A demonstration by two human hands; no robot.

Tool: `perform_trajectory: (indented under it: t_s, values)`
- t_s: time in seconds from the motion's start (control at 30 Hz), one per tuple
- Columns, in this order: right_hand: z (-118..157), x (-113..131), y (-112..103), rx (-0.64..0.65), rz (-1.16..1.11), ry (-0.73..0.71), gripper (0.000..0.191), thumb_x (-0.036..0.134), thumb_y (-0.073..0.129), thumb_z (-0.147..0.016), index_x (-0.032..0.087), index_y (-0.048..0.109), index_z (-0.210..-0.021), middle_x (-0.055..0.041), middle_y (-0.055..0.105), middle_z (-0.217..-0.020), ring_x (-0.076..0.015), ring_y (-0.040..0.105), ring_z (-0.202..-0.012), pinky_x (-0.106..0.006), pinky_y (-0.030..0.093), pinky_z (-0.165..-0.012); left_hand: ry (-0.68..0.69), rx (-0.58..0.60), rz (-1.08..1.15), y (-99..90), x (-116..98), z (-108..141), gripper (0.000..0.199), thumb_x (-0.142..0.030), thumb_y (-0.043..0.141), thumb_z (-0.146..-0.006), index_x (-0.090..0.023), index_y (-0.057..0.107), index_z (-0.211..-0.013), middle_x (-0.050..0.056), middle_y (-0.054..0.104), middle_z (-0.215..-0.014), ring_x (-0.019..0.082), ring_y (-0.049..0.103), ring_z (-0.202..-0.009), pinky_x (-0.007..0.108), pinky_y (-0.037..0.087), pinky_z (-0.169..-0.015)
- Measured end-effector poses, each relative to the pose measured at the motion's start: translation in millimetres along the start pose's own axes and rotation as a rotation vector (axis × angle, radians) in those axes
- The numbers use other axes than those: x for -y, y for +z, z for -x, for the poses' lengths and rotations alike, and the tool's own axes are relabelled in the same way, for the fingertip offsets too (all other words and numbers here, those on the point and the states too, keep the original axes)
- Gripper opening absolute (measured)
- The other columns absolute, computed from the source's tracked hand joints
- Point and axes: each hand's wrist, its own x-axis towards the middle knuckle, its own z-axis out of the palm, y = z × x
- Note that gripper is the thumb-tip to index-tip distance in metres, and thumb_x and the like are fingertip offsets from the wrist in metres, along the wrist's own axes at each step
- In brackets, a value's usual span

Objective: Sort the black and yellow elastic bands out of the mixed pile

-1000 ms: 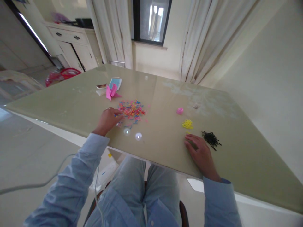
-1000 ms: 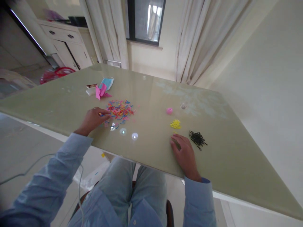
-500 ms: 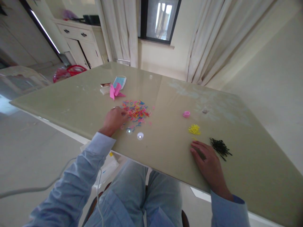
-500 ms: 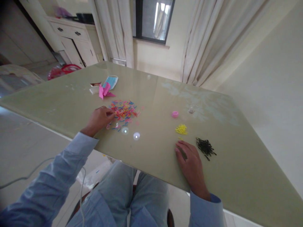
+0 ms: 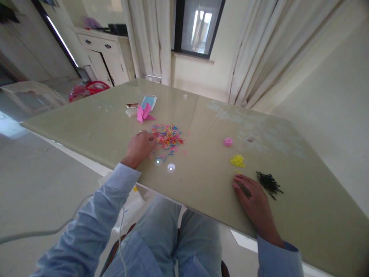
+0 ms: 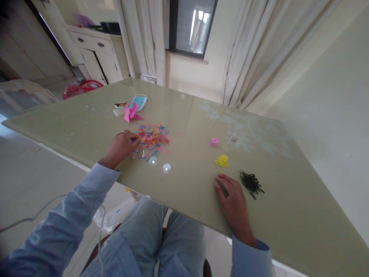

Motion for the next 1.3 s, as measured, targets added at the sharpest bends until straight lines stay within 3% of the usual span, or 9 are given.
perform_trajectory:
  t_s: [0.17, 0.3, 0.4, 0.5, 0.57, 0.8, 0.97, 1.1, 1.3]
  values:
    - [0.1, -2.2, 1.9, -0.012, -0.007, -0.018, 0.038, 0.05, 0.051, -0.093, 0.02, 0.073, -0.1, -0.012, 0.072, -0.111, -0.0273, 0.064, -0.105, -0.049, 0.05, -0.096, 0.02, -0.094, 0.193, -11.5, 3.7, 13.1, 0.027, -0.029, 0.053, -0.083, -0.016, 0.077, -0.088, 0.01, 0.072, -0.087, 0.021, 0.064, -0.077, 0.031, 0.049, -0.075]
    - [-0.2, -1.2, 2.1, -0.024, -0.015, -0.015, 0.033, 0.047, 0.052, -0.092, 0.022, 0.073, -0.099, -0.0108, 0.073, -0.109, -0.027, 0.065, -0.104, -0.048, 0.05, -0.094, -0.033, -0.082, 0.588, -23.3, -8.1, 30.3, 0.029, -0.04, 0.064, -0.078, -0.016, 0.076, -0.088, 0.006, 0.073, -0.081, 0.016, 0.06, -0.064, 0.028, 0.048, -0.063]
    - [-0.3, 1.1, 2.0, -0.029, -0.018, -0.003, 0.031, 0.045, 0.053, -0.092, 0.022, 0.073, -0.1, -0.0106, 0.073, -0.109, -0.0268, 0.065, -0.104, -0.048, 0.05, -0.095, 0.004, -0.095, 0.832, -37.1, -30.6, 49.4, 0.028, -0.043, 0.071, -0.074, -0.016, 0.075, -0.083, 0.005, 0.072, -0.079, 0.015, 0.06, -0.066, 0.026, 0.047, -0.06]
    - [-0.6, 2.9, 2.0, -0.021, -0.027, 0.0, 0.032, 0.044, 0.052, -0.092, 0.021, 0.073, -0.1, -0.0113, 0.073, -0.11, -0.027, 0.064, -0.105, -0.048, 0.05, -0.096, 0.067, -0.187, 1.012, -51.2, -58.1, 69.9, 0.018, -0.036, 0.074, -0.074, -0.019, 0.074, -0.079, 0.002, 0.07, -0.078, 0.013, 0.06, -0.068, 0.024, 0.048, -0.061]
    - [-0.7, 3.5, 2.0, -0.016, -0.038, 0.006, 0.032, 0.044, 0.051, -0.093, 0.021, 0.073, -0.101, -0.0116, 0.073, -0.11, -0.0273, 0.064, -0.106, -0.049, 0.049, -0.097, 0.089, -0.179, 1.133, -55.4, -75.3, 80.6, 0.012, -0.032, 0.076, -0.075, -0.02, 0.074, -0.079, 0.002, 0.069, -0.079, 0.013, 0.06, -0.07, 0.024, 0.049, -0.063]
    - [-0.5, 8.5, 1.4, -0.011, -0.072, 0.034, 0.025, 0.035, 0.054, -0.092, 0.021, 0.073, -0.101, -0.0118, 0.072, -0.111, -0.0273, 0.063, -0.107, -0.05, 0.049, -0.098, 0.006, -0.049, 1.504, -33.0, -126.9, 89.6, 0.01, -0.029, 0.076, -0.074, -0.02, 0.073, -0.075, -0.002, 0.059, -0.06, 0.008, 0.047, -0.053, 0.022, 0.039, -0.049]
    - [-1.3, 14.1, -0.6, -0.009, -0.094, 0.047, 0.022, 0.028, 0.056, -0.09, 0.021, 0.073, -0.102, -0.0111, 0.072, -0.112, -0.0259, 0.063, -0.108, -0.048, 0.048, -0.099, -0.005, 0.007, 1.489, -18.0, -159.6, 88.2, 0.01, -0.03, 0.076, -0.073, -0.02, 0.073, -0.075, -0.003, 0.057, -0.057, 0.007, 0.044, -0.05, 0.021, 0.037, -0.047]
    - [-2.0, 17.1, -2.1, 0.005, -0.105, 0.054, 0.02, 0.024, 0.056, -0.09, 0.022, 0.073, -0.102, -0.0104, 0.072, -0.112, -0.0256, 0.063, -0.108, -0.047, 0.048, -0.099, 0.125, -0.013, 1.354, -17.7, -182.8, 91.3, 0.009, -0.03, 0.075, -0.076, -0.021, 0.074, -0.077, 0.0, 0.066, -0.07, 0.011, 0.054, -0.061, 0.022, 0.043, -0.052]
    - [-2.2, 20.9, -4.0, 0.012, -0.096, 0.074, 0.021, 0.022, 0.058, -0.089, 0.022, 0.073, -0.104, -0.0101, 0.071, -0.114, -0.0256, 0.062, -0.11, -0.046, 0.047, -0.1, 0.349, -0.039, 1.172, -15.2, -212.1, 92.0, 0.007, -0.026, 0.071, -0.081, -0.021, 0.075, -0.084, 0.001, 0.066, -0.074, 0.011, 0.056, -0.064, 0.023, 0.044, -0.056]
